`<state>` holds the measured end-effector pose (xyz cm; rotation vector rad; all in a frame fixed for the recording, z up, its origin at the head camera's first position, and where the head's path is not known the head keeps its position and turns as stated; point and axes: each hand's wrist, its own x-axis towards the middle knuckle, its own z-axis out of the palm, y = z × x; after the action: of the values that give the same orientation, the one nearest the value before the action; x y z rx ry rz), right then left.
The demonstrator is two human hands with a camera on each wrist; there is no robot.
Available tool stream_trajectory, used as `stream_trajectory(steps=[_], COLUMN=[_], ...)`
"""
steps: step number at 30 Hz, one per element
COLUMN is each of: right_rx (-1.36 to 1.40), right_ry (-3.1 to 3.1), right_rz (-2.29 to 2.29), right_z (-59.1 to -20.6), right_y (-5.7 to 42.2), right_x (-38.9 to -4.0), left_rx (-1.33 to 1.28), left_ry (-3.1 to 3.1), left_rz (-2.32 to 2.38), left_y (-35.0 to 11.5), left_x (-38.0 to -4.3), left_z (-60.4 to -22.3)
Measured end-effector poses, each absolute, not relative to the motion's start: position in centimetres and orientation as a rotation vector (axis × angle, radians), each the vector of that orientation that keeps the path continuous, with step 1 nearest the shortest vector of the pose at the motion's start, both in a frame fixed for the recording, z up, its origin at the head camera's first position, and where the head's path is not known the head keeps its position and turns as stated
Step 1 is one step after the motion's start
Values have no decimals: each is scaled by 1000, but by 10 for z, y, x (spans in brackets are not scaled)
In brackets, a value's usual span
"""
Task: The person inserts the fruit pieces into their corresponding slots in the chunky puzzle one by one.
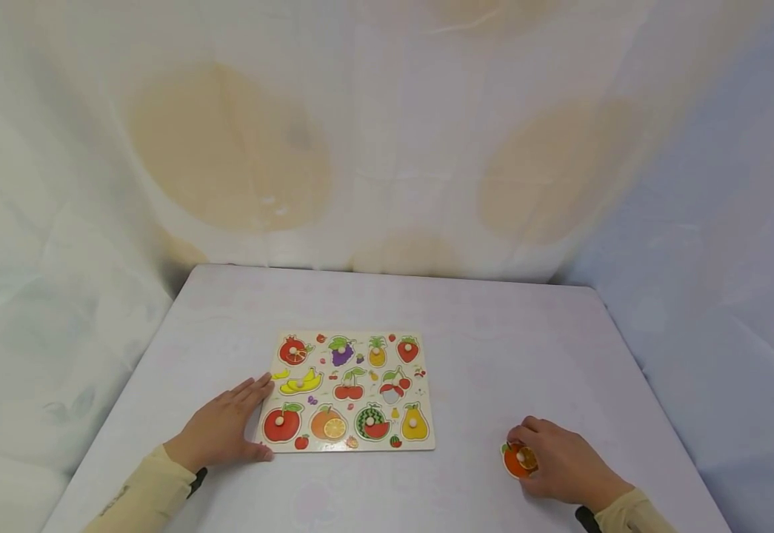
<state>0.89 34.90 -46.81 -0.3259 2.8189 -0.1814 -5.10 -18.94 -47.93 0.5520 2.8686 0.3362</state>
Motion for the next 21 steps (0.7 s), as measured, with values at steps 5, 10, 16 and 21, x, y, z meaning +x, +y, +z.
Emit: stream_trajectory(steps=[5,10,16,21], right_rx=[-391,-502,-369,-411], right_ry=[2781,2773,2744,2769], right_rz=[-197,-194,-250,-218], right_z=[-466,-465,-466,-467], right_y=[352,356,353,352], right_x=[8,8,9,9], left_rx=[556,557,551,542], left_ry=[2874,2875,2869,2864], left_rz=[330,328,323,336], left_y=[-190,-190,-189,-189], left_x=[-51,-51,-51,-51], left_z=[-481,-481,-479,-480])
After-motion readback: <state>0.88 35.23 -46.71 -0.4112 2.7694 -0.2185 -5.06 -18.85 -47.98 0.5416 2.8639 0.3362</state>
